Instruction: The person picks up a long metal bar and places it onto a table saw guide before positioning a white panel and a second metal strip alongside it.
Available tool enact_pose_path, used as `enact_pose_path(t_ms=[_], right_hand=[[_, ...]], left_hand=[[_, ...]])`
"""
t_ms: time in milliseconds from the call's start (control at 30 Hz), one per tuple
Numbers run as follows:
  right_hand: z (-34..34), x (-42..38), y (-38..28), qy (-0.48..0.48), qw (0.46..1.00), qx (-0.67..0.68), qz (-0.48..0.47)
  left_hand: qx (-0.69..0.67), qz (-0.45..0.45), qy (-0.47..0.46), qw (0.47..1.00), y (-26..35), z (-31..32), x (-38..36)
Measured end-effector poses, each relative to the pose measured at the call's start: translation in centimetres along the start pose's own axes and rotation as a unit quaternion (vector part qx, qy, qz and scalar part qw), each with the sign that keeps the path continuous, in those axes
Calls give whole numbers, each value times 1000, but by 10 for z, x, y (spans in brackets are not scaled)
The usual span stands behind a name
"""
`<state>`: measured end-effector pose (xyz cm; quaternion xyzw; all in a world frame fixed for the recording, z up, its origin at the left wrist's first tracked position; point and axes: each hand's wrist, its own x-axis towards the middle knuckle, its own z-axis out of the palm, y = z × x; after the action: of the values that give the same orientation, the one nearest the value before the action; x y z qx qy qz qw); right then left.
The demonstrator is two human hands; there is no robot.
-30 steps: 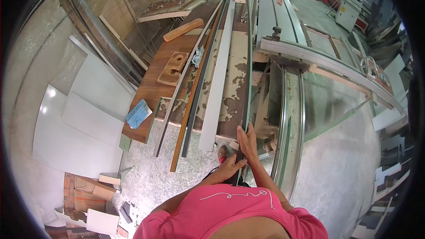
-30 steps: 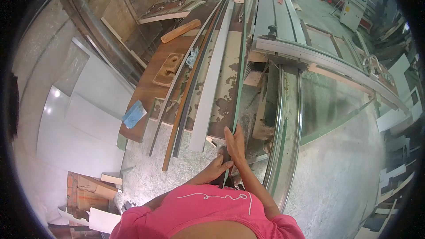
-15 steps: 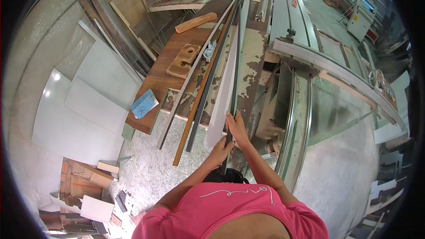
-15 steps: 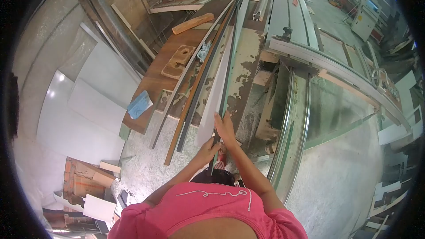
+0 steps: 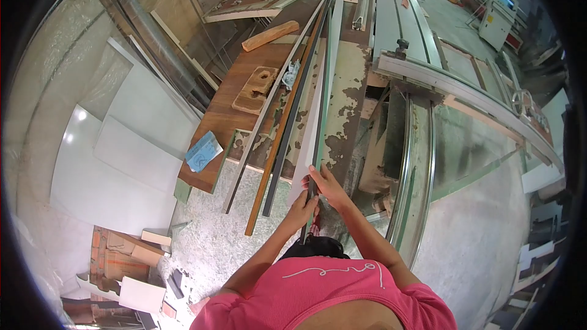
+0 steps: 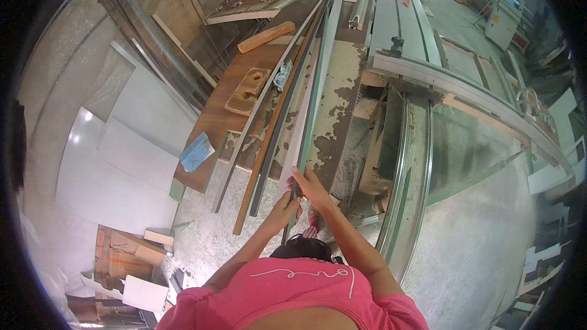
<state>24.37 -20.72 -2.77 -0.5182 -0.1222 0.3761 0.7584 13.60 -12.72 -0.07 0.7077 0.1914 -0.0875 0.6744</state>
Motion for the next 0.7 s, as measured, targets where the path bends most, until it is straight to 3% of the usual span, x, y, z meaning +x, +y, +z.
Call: enact_pose_path(t_ms=[100,200,367,700], right_hand=[[6,-12,-16,5,999,26,33],[11,-16,-23,11,999,35,-21],[17,-28,-33,46,992,-79,-83],[14,-34,-27,98,983,-105,-110]], left_hand=[[-88,-10,-48,995,26,3,-11],[-112,5,-38,993,31,10,-18],[-103,15,-49,993,36,16,-28],[-20,38,-60,997,32,15,-27]])
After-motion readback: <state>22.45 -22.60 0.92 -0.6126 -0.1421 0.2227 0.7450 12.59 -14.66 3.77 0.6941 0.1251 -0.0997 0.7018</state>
